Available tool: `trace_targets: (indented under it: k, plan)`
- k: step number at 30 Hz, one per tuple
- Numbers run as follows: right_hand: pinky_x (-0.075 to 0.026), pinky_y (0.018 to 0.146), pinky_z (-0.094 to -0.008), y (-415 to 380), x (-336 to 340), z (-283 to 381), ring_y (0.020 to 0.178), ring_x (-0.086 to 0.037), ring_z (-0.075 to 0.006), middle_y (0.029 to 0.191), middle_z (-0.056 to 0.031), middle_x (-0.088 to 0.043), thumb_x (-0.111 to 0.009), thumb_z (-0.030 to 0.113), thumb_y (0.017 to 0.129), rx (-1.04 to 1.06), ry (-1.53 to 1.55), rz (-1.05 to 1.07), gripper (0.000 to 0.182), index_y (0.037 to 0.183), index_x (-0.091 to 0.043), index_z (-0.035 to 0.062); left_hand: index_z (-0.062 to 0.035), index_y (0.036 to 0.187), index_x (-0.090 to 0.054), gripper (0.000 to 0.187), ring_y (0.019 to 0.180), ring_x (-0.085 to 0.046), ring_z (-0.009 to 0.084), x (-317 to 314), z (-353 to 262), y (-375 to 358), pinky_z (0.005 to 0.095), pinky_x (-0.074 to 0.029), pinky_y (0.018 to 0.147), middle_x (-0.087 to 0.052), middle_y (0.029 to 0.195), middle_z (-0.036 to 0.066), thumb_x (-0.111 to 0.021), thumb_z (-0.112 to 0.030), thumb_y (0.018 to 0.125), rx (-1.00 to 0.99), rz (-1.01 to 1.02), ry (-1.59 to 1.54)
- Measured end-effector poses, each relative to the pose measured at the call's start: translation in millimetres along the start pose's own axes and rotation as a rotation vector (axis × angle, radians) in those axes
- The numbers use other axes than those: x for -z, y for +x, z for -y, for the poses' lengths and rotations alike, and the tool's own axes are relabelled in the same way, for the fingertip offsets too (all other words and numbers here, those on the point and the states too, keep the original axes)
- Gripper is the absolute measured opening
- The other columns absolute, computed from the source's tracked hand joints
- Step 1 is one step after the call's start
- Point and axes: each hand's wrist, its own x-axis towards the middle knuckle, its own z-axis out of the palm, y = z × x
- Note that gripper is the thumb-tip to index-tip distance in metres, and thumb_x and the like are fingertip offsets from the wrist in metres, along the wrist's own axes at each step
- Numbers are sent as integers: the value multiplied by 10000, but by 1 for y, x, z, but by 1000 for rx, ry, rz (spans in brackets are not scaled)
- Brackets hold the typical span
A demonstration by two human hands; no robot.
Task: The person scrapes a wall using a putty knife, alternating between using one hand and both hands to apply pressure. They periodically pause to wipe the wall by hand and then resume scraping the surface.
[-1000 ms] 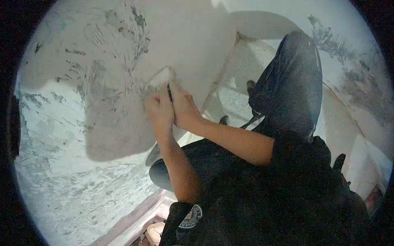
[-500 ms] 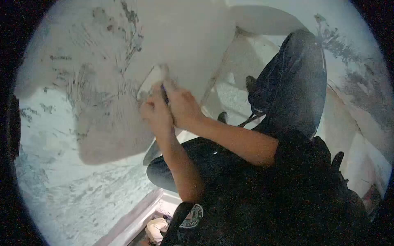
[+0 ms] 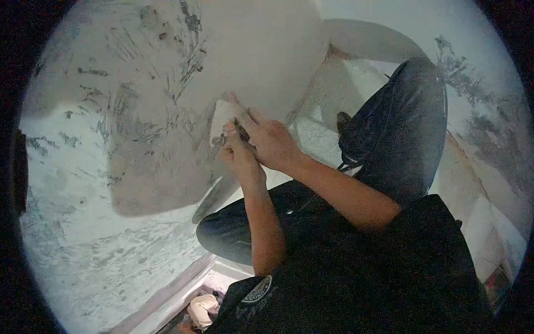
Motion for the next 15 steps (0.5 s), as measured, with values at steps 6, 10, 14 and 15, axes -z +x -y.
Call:
trace_targets:
  k: [6, 10, 14, 15]
  plan:
    - [-514, 840, -460, 0, -17, 10, 981, -634, -430, 1098, -259, -606, -695, 173, 860, -33, 238, 4, 835, 1570, -255, 160, -43, 708, -629, 438, 491, -450, 49, 15, -5, -1, 231, -310, 449, -537, 573, -26, -603, -366, 1003, 20, -110, -7]
    - [-537, 860, -386, -2, -9, 9, 929, -685, -335, 1086, -224, -665, -634, 142, 910, -135, 385, 75, 750, 1561, -261, 131, -15, 801, -648, 393, 641, -565, 79, 4, -5, 2, 246, -417, 540, -630, 730, 28, -595, -347, 1006, 9, -217, -139]
    - [-524, 881, -366, -11, -11, -9, 958, -673, -251, 1068, -179, -673, -583, 153, 970, -271, 630, 98, 643, 1542, -299, 79, 14, 905, -669, 344, 777, -628, 117, 4, -4, -8, 268, -497, 660, -678, 875, 63, -590, -303, 1011, 30, -135, -26]
    - [-522, 881, -364, -11, -16, -12, 982, -659, -222, 1101, -168, -668, -566, 170, 990, -309, 748, 78, 605, 1532, -318, 62, 23, 942, -678, 330, 797, -640, 129, 2, -6, -9, 278, -512, 712, -691, 895, 73, -588, -286, 1011, -17, -134, 6]
